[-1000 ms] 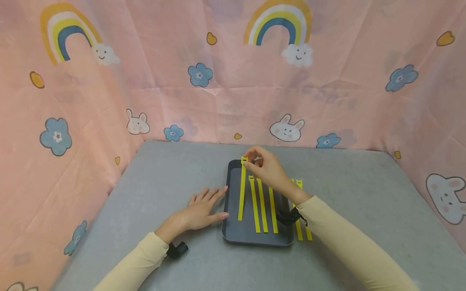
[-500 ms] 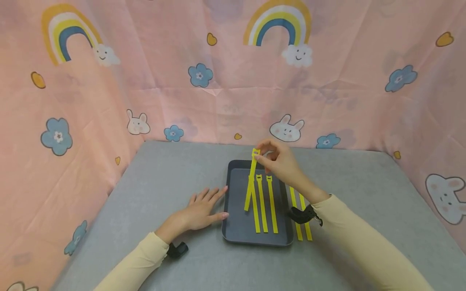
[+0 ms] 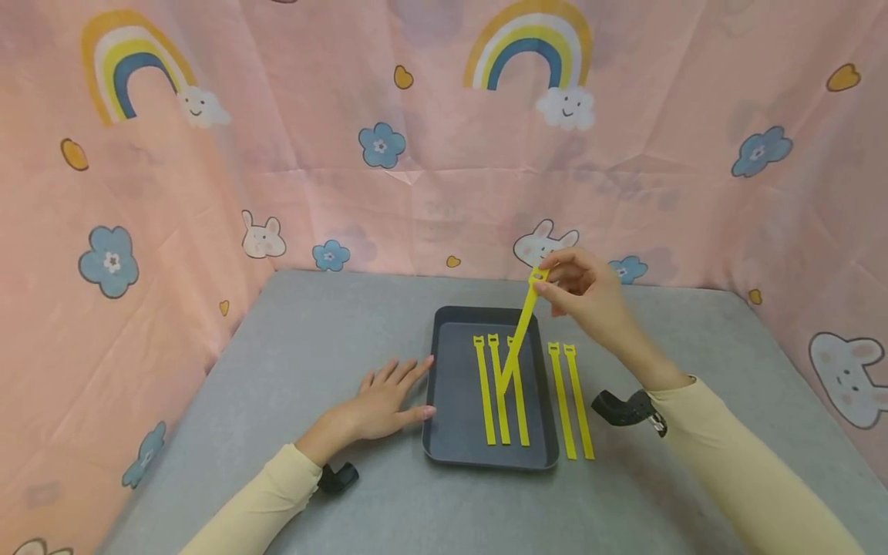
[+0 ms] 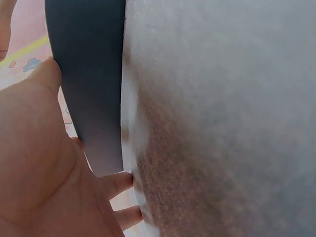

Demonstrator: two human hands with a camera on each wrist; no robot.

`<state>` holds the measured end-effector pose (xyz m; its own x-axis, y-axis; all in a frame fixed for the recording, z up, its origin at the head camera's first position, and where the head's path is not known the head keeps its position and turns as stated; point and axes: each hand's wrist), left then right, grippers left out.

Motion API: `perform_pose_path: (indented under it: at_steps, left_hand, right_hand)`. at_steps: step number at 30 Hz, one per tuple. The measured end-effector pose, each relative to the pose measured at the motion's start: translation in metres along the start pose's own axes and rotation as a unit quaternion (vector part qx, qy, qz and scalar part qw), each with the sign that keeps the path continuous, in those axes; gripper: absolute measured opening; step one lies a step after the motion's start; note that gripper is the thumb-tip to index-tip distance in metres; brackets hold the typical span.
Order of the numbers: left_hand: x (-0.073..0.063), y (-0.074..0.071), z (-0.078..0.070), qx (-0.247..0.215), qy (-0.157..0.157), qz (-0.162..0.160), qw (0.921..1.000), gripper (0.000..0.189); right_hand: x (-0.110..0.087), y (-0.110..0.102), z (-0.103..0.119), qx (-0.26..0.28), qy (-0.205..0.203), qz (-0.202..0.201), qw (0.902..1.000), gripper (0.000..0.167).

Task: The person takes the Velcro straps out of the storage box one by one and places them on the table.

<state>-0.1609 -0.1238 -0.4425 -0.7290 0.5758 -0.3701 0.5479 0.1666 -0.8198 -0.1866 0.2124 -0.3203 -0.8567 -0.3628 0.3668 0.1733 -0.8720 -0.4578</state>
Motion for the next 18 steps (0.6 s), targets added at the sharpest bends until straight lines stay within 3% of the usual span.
perform_pose_path:
  at_steps: [11,18]
  left_hand:
    - [0.002,-0.001,0.001,-0.004,0.004,-0.005,1.0,0.081]
    - [0.001,0.0,0.001,-0.001,0.0,-0.001,1.0,0.081]
  right_hand:
    - [-0.02,-0.035,0.01,-0.001,0.015,-0.073,0.9972,0.023]
    - [-0.028,-0.052,0.009,0.065,-0.024,-0.094,0.9932,0.022]
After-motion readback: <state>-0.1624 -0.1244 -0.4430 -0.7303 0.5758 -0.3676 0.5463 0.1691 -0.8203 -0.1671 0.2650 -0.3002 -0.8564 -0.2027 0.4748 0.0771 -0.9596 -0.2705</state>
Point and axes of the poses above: each hand's wrist, its own x-axis towards the middle knuckle, its own y-axis out of the palm, z = x × y, and after that the axes turned 10 degrees about z, right-handed
